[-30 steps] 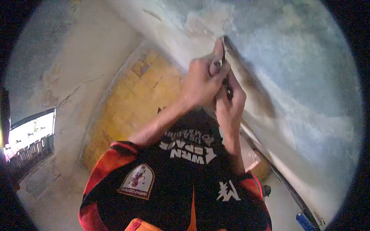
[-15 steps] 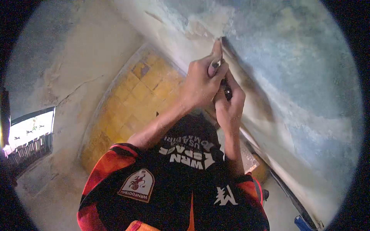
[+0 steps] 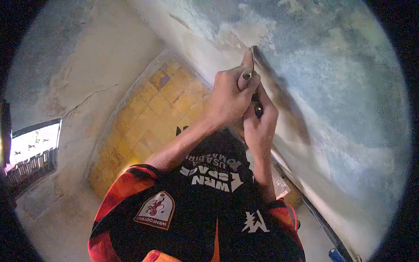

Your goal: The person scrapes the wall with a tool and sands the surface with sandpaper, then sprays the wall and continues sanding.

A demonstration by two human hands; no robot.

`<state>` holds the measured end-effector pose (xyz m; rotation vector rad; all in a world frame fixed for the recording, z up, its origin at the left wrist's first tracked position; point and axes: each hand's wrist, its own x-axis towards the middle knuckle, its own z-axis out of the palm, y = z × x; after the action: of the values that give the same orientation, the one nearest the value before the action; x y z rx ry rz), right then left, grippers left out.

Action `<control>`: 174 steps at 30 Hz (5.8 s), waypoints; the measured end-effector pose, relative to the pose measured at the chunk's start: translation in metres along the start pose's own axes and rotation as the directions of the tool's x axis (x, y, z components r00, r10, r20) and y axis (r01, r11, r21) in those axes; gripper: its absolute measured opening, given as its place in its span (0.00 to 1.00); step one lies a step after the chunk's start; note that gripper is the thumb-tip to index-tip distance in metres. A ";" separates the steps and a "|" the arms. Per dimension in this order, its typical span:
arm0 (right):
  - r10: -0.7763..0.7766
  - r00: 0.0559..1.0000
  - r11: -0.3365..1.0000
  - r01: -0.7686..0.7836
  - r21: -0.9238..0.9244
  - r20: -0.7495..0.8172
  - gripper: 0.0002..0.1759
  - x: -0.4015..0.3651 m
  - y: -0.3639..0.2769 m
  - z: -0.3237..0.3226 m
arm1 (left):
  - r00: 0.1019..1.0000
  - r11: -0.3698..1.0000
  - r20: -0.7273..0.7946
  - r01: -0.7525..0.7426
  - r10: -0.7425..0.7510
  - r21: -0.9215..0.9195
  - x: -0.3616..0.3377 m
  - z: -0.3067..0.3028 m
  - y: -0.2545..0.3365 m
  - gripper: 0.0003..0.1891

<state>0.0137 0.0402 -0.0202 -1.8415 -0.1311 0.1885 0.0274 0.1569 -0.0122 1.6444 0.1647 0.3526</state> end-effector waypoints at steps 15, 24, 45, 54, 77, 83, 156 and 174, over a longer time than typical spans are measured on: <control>0.020 1.000 1.000 -0.020 -0.019 0.001 0.24 0.008 0.001 -0.002 | 0.998 0.997 -0.008 -0.060 0.060 0.049 0.002 0.004 -0.014 0.11; 0.046 0.997 0.993 -0.040 -0.111 0.055 0.25 0.016 -0.004 0.006 | 0.992 0.992 -0.120 -0.025 0.040 0.126 0.019 -0.008 -0.018 0.15; 0.081 0.997 0.996 -0.081 -0.026 0.007 0.27 0.011 -0.001 0.002 | 1.000 0.998 0.009 -0.030 0.029 0.061 0.016 -0.009 -0.013 0.09; -0.128 0.991 0.969 0.132 -0.209 0.035 0.26 0.023 0.006 0.015 | 0.977 0.973 0.026 0.207 -0.211 0.103 0.027 -0.030 0.003 0.04; 0.237 0.972 0.969 -0.236 0.079 -0.008 0.26 0.003 -0.016 0.002 | 1.000 1.000 0.001 0.011 -0.011 -0.025 0.008 -0.004 -0.007 0.10; 0.153 0.988 0.988 -0.152 -0.028 0.038 0.26 0.018 -0.025 0.015 | 0.998 0.998 -0.023 0.054 -0.054 0.007 0.021 -0.014 -0.008 0.12; 0.308 0.951 0.934 -0.307 0.181 0.023 0.27 0.003 -0.011 0.006 | 0.999 1.000 0.049 -0.006 0.005 0.020 0.009 -0.004 -0.013 0.09; 0.284 0.959 0.947 -0.281 0.154 0.003 0.29 0.001 -0.006 0.004 | 0.995 0.998 0.092 -0.053 0.049 0.039 0.013 -0.005 -0.020 0.05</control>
<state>0.0144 0.0461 -0.0157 -1.7017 0.1594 0.3709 0.0396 0.1682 -0.0296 1.7049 0.0617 0.3140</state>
